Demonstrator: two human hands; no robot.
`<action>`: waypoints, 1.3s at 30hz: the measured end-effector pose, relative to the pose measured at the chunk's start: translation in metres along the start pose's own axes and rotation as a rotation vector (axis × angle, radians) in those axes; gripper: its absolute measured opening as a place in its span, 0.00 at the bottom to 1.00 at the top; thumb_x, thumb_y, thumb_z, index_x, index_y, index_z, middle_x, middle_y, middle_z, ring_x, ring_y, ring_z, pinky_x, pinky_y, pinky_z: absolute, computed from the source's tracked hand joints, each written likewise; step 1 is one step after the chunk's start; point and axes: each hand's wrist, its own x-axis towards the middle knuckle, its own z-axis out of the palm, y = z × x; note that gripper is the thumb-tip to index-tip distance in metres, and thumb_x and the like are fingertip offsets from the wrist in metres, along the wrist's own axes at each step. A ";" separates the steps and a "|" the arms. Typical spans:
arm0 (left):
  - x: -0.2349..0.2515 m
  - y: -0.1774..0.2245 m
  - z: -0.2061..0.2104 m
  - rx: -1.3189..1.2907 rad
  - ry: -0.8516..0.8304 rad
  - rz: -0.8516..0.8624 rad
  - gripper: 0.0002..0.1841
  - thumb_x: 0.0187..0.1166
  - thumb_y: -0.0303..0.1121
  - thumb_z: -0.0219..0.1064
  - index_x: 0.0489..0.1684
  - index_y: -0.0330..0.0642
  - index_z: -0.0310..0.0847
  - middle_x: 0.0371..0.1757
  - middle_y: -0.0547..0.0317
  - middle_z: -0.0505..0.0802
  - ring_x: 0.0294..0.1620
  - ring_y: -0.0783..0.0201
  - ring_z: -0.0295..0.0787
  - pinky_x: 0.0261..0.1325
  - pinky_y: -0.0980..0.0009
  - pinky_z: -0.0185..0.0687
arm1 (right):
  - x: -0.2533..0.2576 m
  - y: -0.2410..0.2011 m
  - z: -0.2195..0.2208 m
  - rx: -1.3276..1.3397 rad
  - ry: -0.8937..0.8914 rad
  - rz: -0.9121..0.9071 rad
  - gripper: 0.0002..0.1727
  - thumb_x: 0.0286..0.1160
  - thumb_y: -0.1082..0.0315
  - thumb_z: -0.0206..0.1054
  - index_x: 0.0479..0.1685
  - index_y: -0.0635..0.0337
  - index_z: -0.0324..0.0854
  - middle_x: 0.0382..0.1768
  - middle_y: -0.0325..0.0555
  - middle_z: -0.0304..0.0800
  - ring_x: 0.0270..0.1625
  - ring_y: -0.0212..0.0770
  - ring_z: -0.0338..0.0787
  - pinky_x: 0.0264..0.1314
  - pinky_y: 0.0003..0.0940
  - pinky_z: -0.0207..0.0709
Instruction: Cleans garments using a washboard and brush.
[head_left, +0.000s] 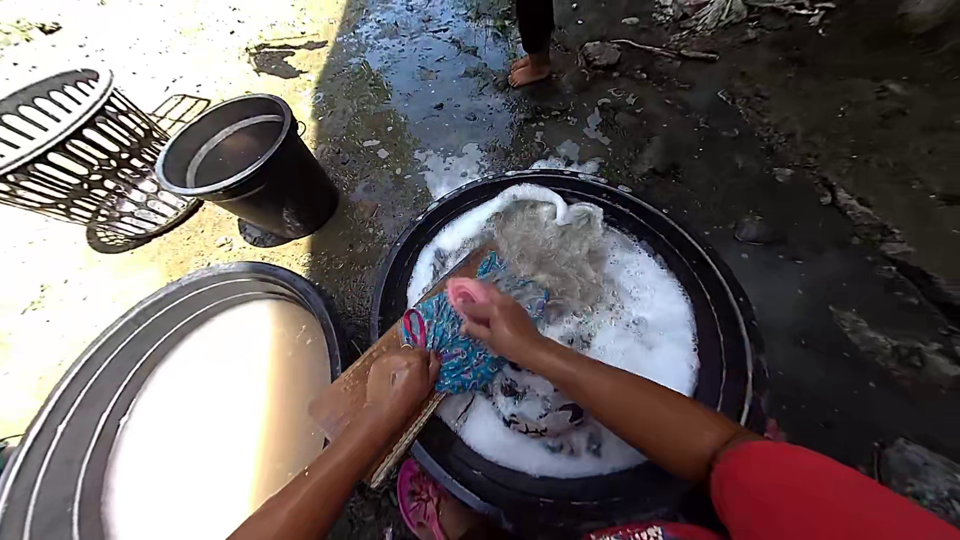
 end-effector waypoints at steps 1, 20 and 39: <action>-0.001 -0.001 0.002 -0.004 0.013 0.010 0.26 0.91 0.42 0.50 0.38 0.27 0.88 0.45 0.30 0.94 0.56 0.32 0.92 0.54 0.36 0.83 | -0.015 -0.016 0.011 0.018 -0.057 -0.093 0.25 0.83 0.56 0.66 0.77 0.52 0.82 0.81 0.67 0.72 0.76 0.64 0.80 0.76 0.57 0.74; 0.003 -0.005 -0.004 -0.119 -0.013 0.046 0.27 0.94 0.44 0.49 0.45 0.24 0.85 0.47 0.28 0.92 0.57 0.31 0.91 0.59 0.36 0.80 | 0.052 0.090 -0.038 0.293 0.253 0.274 0.25 0.82 0.61 0.70 0.74 0.65 0.81 0.66 0.68 0.86 0.68 0.64 0.86 0.71 0.62 0.74; 0.039 0.047 -0.017 -1.624 -0.257 -0.334 0.19 0.98 0.43 0.42 0.65 0.35 0.68 0.45 0.53 0.88 0.38 0.67 0.90 0.43 0.73 0.87 | 0.037 0.082 -0.125 0.491 0.436 -0.042 0.38 0.77 0.70 0.71 0.89 0.61 0.62 0.78 0.58 0.78 0.64 0.49 0.88 0.63 0.45 0.83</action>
